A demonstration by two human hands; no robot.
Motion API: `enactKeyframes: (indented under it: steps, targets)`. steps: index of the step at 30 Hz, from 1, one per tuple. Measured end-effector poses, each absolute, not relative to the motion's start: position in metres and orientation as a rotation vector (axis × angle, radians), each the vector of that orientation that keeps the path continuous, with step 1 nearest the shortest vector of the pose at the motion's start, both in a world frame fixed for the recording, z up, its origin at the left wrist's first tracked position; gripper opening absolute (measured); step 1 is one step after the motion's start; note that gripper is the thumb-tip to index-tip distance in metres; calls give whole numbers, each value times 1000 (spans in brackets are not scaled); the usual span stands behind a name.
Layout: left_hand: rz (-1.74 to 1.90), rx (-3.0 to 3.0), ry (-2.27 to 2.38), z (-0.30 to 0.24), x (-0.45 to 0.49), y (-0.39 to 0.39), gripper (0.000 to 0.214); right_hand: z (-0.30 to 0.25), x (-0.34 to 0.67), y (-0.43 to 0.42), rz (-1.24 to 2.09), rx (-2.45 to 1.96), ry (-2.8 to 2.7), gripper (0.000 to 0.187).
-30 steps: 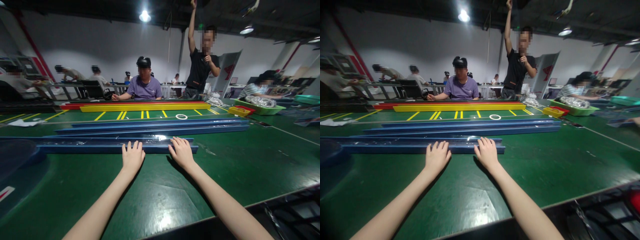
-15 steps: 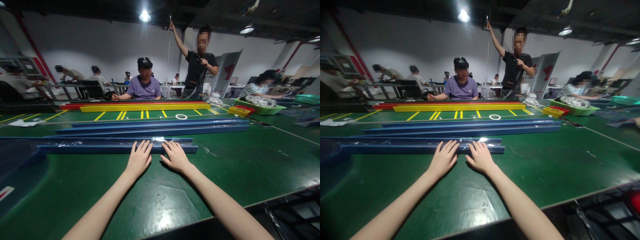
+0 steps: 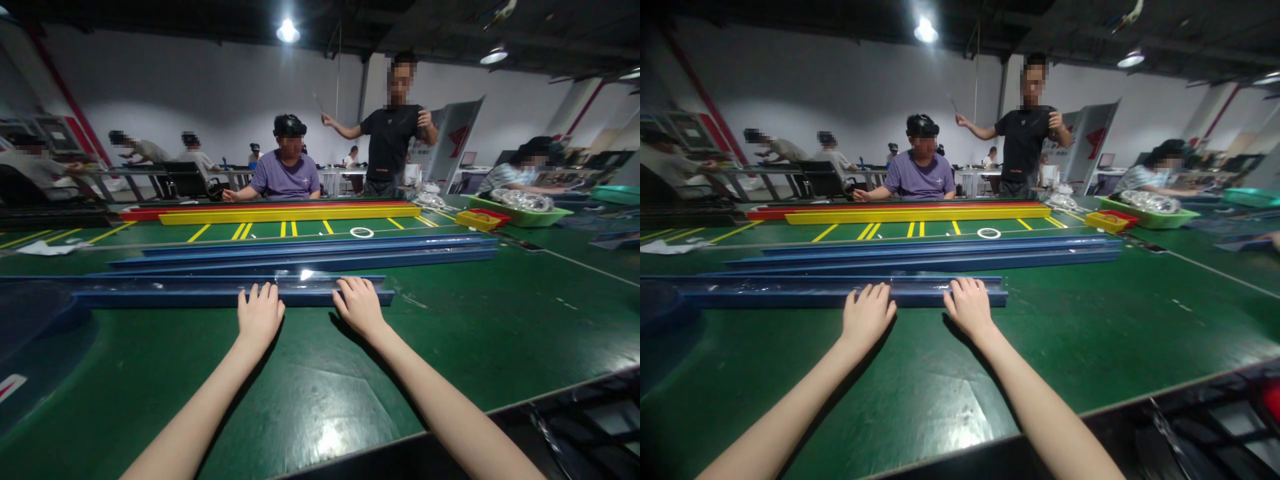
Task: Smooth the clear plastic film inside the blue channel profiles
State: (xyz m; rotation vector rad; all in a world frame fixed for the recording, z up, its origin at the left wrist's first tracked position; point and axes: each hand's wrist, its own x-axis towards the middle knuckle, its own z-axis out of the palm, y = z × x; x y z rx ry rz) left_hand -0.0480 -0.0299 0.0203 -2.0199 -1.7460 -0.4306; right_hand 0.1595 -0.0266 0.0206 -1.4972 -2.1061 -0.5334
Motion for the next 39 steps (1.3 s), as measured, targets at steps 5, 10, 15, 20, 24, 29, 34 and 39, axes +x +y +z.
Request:
enactKeyframes:
  steps: [5, 10, 15, 20, 24, 29, 34, 39]
  targets:
    - [-432, -1965, -1719, 20, -53, -32, 35, 25, 167, -26, -611, -1666, -1974, 36]
    - [-503, -2117, -1525, 15, -41, -37, 43, 23, 164, -28, -623, -1613, -2029, 36]
    - [-531, -2281, -1345, 11, -29, -41, 46, 19, 155, -31, -576, -1432, -2205, 31]
    - [-501, -2342, -1319, 9, -28, -40, 47, 19, 156, -31, -501, -1274, -2289, 31]
    - [-503, -2263, -1459, 11, -30, -37, 41, 21, 160, -29, -446, -1285, -2266, 30]
    - [-499, -2057, -1687, 16, -43, -31, 34, 26, 165, -28, -504, -1432, -2157, 28]
    - [-481, -1954, -1741, 18, -60, -29, 32, 26, 167, -27, -605, -1552, -2066, 32]
    - [-543, -2090, -1570, 16, -51, -32, 37, 21, 163, -28, -611, -1484, -2147, 31]
